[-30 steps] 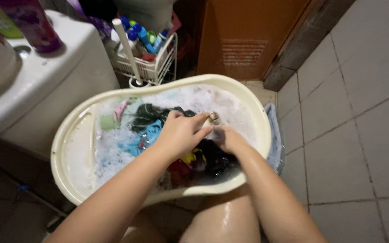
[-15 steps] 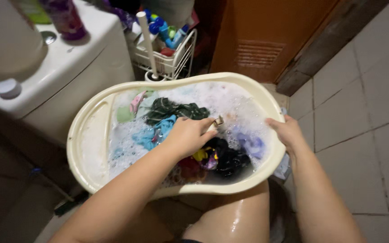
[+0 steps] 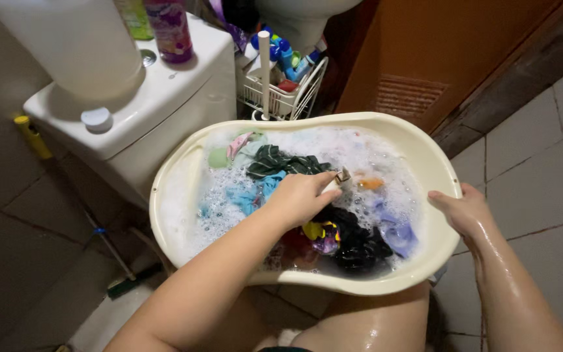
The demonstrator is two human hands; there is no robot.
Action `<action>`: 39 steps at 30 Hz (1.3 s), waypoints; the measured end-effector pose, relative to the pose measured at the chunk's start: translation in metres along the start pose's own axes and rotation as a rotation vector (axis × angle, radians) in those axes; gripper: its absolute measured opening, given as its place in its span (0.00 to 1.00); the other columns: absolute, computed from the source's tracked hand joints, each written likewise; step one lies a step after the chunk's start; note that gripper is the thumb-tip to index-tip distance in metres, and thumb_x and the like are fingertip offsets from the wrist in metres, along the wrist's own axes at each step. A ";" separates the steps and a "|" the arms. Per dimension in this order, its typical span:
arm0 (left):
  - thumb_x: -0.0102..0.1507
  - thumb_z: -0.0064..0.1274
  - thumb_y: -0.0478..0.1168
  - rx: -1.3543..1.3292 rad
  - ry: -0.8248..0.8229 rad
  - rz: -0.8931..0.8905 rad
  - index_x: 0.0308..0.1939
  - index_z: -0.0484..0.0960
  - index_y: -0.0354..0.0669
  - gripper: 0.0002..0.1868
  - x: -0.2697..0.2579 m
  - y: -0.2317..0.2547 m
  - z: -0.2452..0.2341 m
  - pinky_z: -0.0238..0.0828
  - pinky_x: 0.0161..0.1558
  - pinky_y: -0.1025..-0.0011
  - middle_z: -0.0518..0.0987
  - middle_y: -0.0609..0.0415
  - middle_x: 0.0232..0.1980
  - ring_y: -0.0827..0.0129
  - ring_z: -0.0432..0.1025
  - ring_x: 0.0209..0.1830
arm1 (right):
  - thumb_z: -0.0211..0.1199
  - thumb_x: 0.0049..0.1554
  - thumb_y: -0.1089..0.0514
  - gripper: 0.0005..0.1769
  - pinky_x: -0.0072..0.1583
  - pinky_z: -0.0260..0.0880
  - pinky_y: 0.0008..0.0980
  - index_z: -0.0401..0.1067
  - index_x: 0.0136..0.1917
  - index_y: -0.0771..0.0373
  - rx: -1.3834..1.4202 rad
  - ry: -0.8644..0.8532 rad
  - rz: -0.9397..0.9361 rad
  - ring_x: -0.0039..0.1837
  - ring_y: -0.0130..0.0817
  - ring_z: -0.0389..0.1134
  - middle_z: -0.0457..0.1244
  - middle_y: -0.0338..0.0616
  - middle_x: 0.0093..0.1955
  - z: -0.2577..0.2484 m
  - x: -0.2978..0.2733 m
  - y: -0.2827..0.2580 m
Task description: The person washes clothes by hand in a plastic basin, using a water hose to fill it and agitating the items in soapy water.
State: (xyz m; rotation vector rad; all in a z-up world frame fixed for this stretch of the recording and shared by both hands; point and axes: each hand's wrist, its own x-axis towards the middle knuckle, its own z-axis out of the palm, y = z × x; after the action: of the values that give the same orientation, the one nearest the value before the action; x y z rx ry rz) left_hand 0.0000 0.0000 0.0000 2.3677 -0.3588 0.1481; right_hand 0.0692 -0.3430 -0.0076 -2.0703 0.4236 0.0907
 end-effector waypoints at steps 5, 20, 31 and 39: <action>0.64 0.50 0.58 0.023 0.008 0.028 0.62 0.80 0.49 0.27 -0.003 -0.004 0.007 0.72 0.50 0.52 0.83 0.39 0.45 0.42 0.77 0.45 | 0.70 0.55 0.57 0.32 0.50 0.76 0.42 0.66 0.68 0.72 -0.087 0.031 -0.018 0.49 0.48 0.75 0.70 0.64 0.55 -0.003 -0.008 -0.001; 0.63 0.51 0.57 -0.021 0.003 -0.060 0.63 0.79 0.51 0.27 -0.002 0.009 -0.019 0.73 0.45 0.53 0.84 0.40 0.39 0.44 0.78 0.41 | 0.73 0.51 0.56 0.30 0.48 0.74 0.37 0.70 0.62 0.73 -0.038 0.031 -0.120 0.47 0.42 0.74 0.71 0.58 0.52 -0.001 0.028 0.034; 0.65 0.52 0.56 0.102 0.060 0.189 0.61 0.81 0.48 0.25 -0.009 0.028 0.010 0.72 0.49 0.50 0.84 0.40 0.34 0.41 0.77 0.37 | 0.71 0.53 0.54 0.28 0.49 0.74 0.40 0.71 0.61 0.72 -0.101 0.033 -0.126 0.48 0.44 0.74 0.71 0.58 0.51 -0.008 0.013 0.033; 0.64 0.51 0.57 0.028 0.012 0.064 0.60 0.81 0.50 0.26 -0.011 0.020 0.008 0.73 0.45 0.50 0.83 0.38 0.36 0.42 0.78 0.39 | 0.70 0.52 0.56 0.27 0.51 0.74 0.37 0.71 0.61 0.73 -0.072 0.017 -0.195 0.48 0.41 0.74 0.72 0.57 0.51 -0.014 0.003 0.027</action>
State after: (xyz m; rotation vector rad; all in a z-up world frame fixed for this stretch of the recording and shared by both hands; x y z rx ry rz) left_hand -0.0162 -0.0173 0.0054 2.3836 -0.4293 0.1981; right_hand 0.0609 -0.3683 -0.0234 -2.1741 0.2299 -0.0285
